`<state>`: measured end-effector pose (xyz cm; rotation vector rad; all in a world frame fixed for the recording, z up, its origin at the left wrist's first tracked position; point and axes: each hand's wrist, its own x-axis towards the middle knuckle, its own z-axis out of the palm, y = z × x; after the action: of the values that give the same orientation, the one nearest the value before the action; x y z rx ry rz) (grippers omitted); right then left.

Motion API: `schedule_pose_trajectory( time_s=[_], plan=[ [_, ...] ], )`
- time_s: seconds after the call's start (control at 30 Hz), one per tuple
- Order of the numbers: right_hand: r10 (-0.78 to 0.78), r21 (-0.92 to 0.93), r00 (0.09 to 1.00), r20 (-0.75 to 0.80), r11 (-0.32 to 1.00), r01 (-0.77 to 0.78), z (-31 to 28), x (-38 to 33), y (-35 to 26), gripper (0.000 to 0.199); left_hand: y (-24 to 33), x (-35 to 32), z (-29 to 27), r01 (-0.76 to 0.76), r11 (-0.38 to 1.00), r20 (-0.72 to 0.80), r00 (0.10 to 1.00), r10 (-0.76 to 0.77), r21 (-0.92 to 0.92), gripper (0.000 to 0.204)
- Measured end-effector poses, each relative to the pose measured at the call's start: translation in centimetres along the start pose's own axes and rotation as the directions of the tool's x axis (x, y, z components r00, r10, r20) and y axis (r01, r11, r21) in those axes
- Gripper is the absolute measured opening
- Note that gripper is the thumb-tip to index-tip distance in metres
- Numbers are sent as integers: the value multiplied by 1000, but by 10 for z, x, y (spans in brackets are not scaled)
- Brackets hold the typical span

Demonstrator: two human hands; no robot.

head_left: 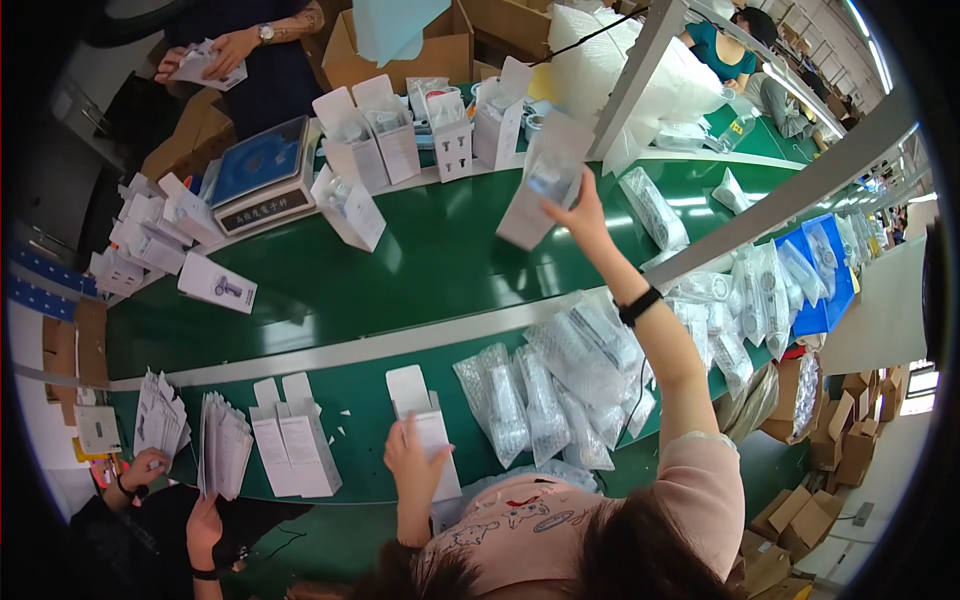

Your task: The person packs bubble-wrapped items into boxes with paper inserts, closes the lids, and sets them aside. Finally, they gather the remaining bubble-wrapped items from the table and place them into a blue bin.

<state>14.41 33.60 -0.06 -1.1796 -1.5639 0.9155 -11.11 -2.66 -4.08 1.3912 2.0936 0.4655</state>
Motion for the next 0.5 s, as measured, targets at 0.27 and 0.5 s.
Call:
schedule_pose_trajectory(
  time_s=[0.27, 0.5],
  plan=[
    [-100, -368, 977, -190, 930, 24, -13, 64, 99, 92, -69, 52, 38, 0, 991, -61, 998, -8, -132, 83],
    [-42, -834, 836, -547, -55, -548, -105, 71, 172, 85, -9, 53, 0, 213, 658, 114, 975, -192, -722, 82]
  ],
)
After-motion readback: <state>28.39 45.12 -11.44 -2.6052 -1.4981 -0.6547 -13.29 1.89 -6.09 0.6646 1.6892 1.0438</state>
